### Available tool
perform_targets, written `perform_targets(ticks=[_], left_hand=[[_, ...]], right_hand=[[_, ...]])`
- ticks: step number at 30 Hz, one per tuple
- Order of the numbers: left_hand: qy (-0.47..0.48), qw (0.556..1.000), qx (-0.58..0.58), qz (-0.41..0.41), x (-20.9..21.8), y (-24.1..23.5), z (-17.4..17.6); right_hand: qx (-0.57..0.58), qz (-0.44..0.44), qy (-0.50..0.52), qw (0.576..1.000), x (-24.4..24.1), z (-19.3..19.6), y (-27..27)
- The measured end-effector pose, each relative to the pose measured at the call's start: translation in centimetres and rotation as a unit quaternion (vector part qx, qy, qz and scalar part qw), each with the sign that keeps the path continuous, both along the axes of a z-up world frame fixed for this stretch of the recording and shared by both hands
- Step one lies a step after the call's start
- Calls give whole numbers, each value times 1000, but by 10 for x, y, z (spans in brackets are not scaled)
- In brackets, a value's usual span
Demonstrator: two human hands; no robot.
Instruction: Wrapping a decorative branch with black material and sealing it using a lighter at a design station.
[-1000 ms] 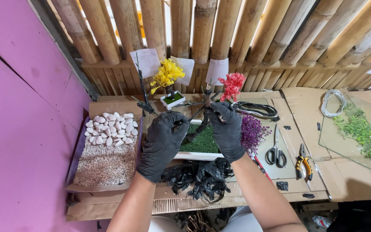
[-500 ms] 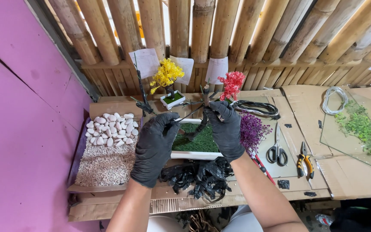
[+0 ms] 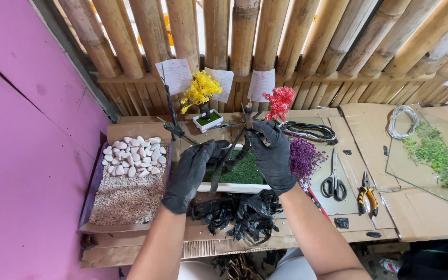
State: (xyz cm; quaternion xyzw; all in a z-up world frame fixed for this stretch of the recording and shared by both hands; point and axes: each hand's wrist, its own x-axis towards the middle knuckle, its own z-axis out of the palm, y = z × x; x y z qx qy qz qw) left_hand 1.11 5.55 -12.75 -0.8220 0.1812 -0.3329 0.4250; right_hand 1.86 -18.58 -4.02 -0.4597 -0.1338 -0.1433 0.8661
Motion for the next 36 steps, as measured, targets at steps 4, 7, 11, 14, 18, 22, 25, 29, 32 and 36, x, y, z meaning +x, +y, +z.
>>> perform_targets(ticks=[4,7,11,14,18,22,25,29,32,36], left_hand=[[374,723,-580,2,1,-19,40],[483,355,-800,8,-24,-35,94],[511,210,-827,-109,-45,-40,137],[493,256,-828,-70,-66,-32,162],[451,335,-823,-77,-42,-35,125],[324,395,-853,-107,-56,-30,138],[312,413,-839,-167,-75,-19,162],[248,460,-832,-187,-77,-33,146],[248,414,-859,-171,-89,-49,154],[248,434,-850,-167,-90,-72,142]], right_hand=[[7,-2,1,1000,1,-2,0],[-20,-17,-5,1000,1,-1,1],[-68,-42,-13,997,0,-2,2],[-99,-58,-20,993,0,0,3],[-130,-76,-27,988,0,0,4],[-105,-62,-28,992,0,-2,2],[-30,-21,-19,999,-1,-2,2],[-271,-187,-91,940,5,-2,2],[-315,-243,-108,911,1,2,5],[-320,-279,-105,899,-3,3,14]])
